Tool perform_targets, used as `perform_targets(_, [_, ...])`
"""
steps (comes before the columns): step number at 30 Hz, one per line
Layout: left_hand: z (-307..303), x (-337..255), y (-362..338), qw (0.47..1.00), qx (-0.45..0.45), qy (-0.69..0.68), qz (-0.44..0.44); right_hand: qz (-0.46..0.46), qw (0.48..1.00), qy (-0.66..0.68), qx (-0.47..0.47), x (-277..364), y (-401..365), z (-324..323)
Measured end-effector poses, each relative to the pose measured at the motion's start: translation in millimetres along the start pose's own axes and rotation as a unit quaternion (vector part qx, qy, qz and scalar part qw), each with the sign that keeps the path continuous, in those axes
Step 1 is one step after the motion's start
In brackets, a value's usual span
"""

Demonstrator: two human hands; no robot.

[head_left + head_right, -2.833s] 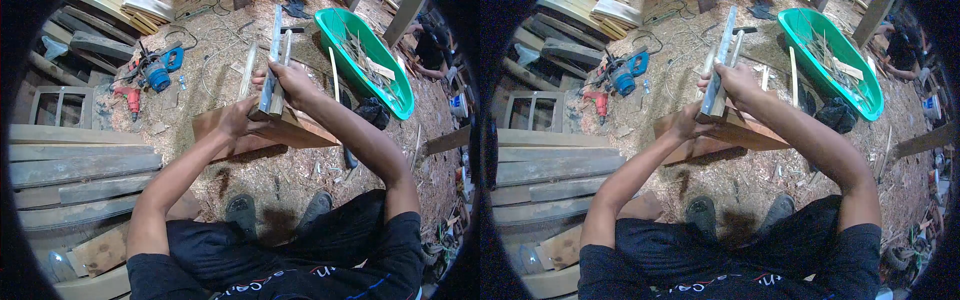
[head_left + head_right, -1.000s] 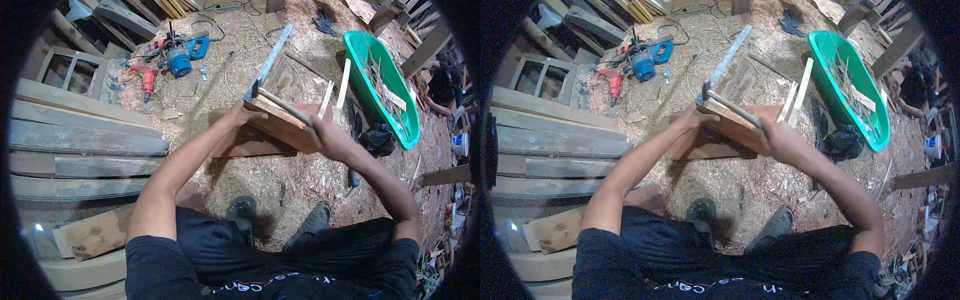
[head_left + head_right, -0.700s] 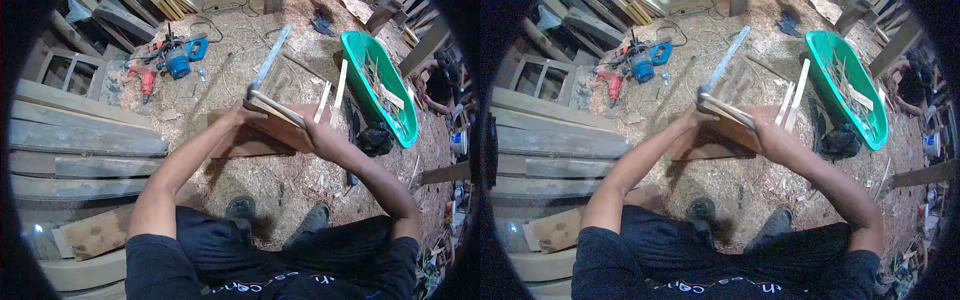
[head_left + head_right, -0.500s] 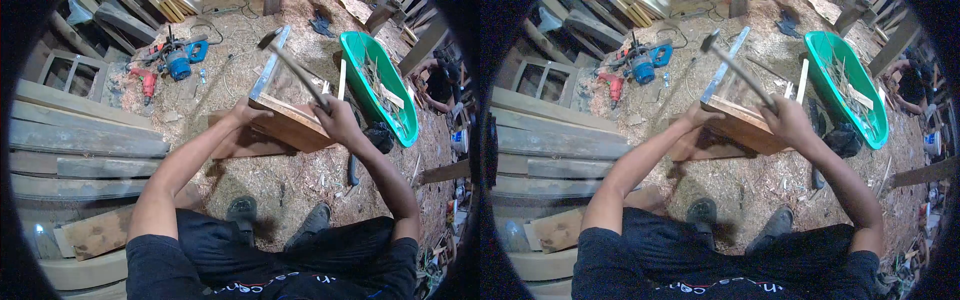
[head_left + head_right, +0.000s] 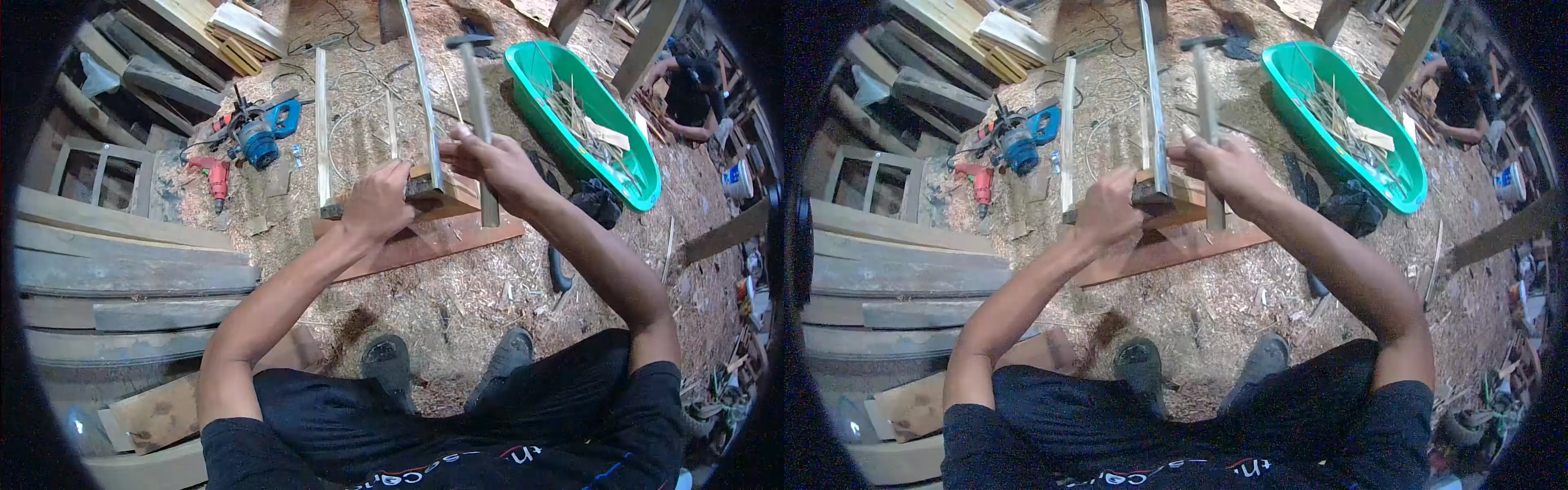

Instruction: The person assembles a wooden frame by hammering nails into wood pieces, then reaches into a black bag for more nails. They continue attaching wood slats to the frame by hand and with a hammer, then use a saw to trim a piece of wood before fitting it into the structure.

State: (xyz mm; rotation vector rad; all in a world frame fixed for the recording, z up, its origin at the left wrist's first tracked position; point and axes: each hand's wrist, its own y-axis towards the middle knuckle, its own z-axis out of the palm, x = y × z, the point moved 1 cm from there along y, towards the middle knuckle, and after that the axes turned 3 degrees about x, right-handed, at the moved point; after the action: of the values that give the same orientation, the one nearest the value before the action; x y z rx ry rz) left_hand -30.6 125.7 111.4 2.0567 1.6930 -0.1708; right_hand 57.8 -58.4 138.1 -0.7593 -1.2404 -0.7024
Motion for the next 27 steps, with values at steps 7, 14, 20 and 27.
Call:
perform_targets(7, [-2.6,-20.0,7.9,1.0,-0.002,0.016,0.008,0.023,0.997,0.04,0.061,-32.8,8.2,-6.0])
perform_targets(14, [1.1,-31.0,17.3,0.999,-0.011,0.016,0.038,0.016,0.992,0.098,0.079,-34.4,0.0,-14.0])
perform_targets(20, [11.3,-24.2,19.7,0.999,-0.016,0.037,0.031,0.01,0.995,0.064,0.076,-31.8,4.8,-17.1])
perform_targets(27, [6.5,-22.4,26.5,1.0,-0.004,0.031,0.001,-0.069,0.995,-0.065,0.008,-35.8,21.4,-24.2])
